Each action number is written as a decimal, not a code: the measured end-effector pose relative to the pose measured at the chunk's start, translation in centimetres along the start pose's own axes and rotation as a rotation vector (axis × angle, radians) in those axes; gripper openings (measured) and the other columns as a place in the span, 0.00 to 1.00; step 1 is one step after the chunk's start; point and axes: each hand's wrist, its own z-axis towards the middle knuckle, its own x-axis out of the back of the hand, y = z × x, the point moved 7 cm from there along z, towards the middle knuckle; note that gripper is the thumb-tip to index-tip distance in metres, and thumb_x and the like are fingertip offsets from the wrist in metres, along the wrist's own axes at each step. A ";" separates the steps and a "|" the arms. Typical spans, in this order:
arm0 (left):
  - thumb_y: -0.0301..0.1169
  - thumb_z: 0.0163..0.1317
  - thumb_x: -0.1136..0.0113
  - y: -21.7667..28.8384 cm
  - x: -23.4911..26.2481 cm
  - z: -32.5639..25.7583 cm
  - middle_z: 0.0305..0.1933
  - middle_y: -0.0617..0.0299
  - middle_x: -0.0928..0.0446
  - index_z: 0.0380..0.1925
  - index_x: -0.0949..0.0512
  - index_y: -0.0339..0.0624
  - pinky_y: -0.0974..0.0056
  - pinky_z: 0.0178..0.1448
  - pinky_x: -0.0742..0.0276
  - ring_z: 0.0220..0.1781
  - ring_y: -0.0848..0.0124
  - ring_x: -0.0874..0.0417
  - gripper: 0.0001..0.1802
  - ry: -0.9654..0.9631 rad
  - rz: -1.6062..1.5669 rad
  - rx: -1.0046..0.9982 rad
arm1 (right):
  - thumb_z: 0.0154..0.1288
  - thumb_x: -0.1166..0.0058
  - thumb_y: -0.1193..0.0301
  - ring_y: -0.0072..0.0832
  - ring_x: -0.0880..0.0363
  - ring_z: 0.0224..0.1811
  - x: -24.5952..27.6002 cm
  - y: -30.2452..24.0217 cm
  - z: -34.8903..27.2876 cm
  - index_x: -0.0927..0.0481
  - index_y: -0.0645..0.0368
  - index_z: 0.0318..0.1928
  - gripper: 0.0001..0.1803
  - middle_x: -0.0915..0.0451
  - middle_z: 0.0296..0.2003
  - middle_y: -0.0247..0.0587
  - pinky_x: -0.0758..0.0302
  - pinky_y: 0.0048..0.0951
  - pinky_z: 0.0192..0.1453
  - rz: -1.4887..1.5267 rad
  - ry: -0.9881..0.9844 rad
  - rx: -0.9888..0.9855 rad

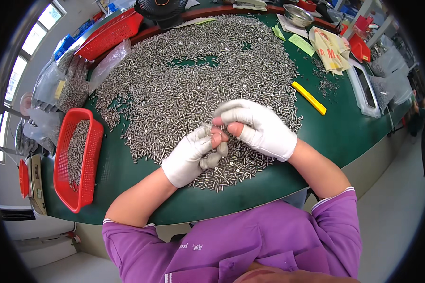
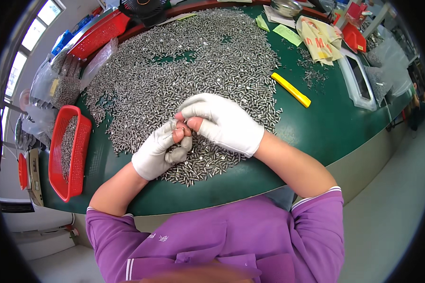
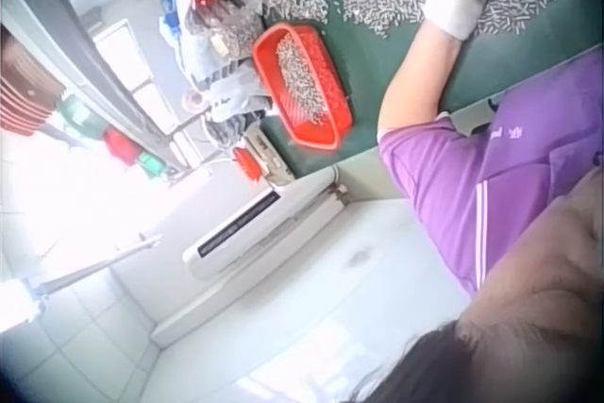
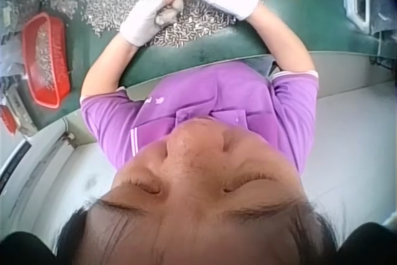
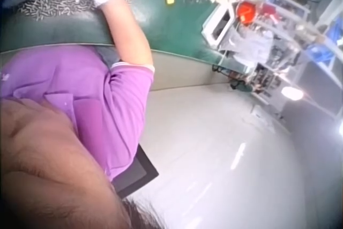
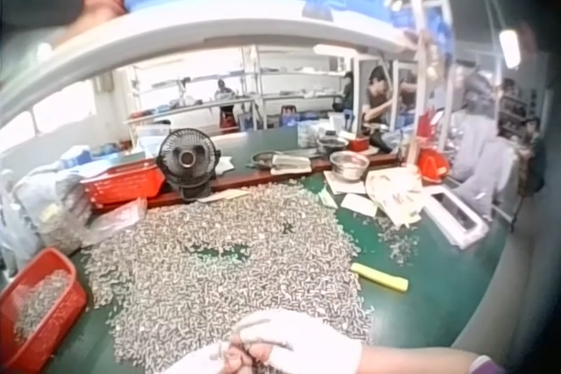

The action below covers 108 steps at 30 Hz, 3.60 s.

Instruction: Sorting small metal hardware components by hand on a workbench.

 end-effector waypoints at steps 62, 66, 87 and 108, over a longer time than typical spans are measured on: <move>0.47 0.67 0.43 0.2 0.1 0.1 0.33 0.67 0.27 0.43 0.25 0.45 0.75 0.25 0.44 0.22 0.80 0.37 0.18 -0.044 0.028 0.008 | 0.49 0.37 0.71 0.37 0.23 0.44 0.8 2.1 0.0 0.20 0.53 0.30 0.06 0.22 0.34 0.35 0.28 0.39 0.51 -0.736 -0.100 0.064; 0.45 0.69 0.47 0.2 0.0 0.0 0.30 0.65 0.31 0.43 0.27 0.45 0.73 0.27 0.44 0.17 0.79 0.42 0.15 0.005 0.030 0.012 | 0.49 0.36 0.71 0.38 0.23 0.45 1.5 1.5 0.1 0.21 0.54 0.30 0.07 0.22 0.35 0.36 0.26 0.40 0.50 -0.590 -0.015 0.104; 0.39 0.66 0.40 0.2 -0.2 -0.1 0.34 0.69 0.25 0.44 0.25 0.46 0.78 0.28 0.38 0.24 0.82 0.33 0.12 -0.026 0.001 0.024 | 0.57 0.41 0.68 0.40 0.26 0.56 1.1 0.4 0.0 0.20 0.55 0.48 0.17 0.23 0.49 0.41 0.29 0.41 0.60 -0.492 0.003 0.034; 0.46 0.65 0.42 0.4 -0.2 -0.1 0.37 0.68 0.26 0.46 0.27 0.48 0.77 0.32 0.37 0.27 0.81 0.32 0.17 -0.065 0.068 0.026 | 0.52 0.37 0.65 0.40 0.21 0.44 0.7 -1.2 0.2 0.20 0.56 0.32 0.10 0.21 0.36 0.40 0.25 0.38 0.50 -0.272 0.101 0.293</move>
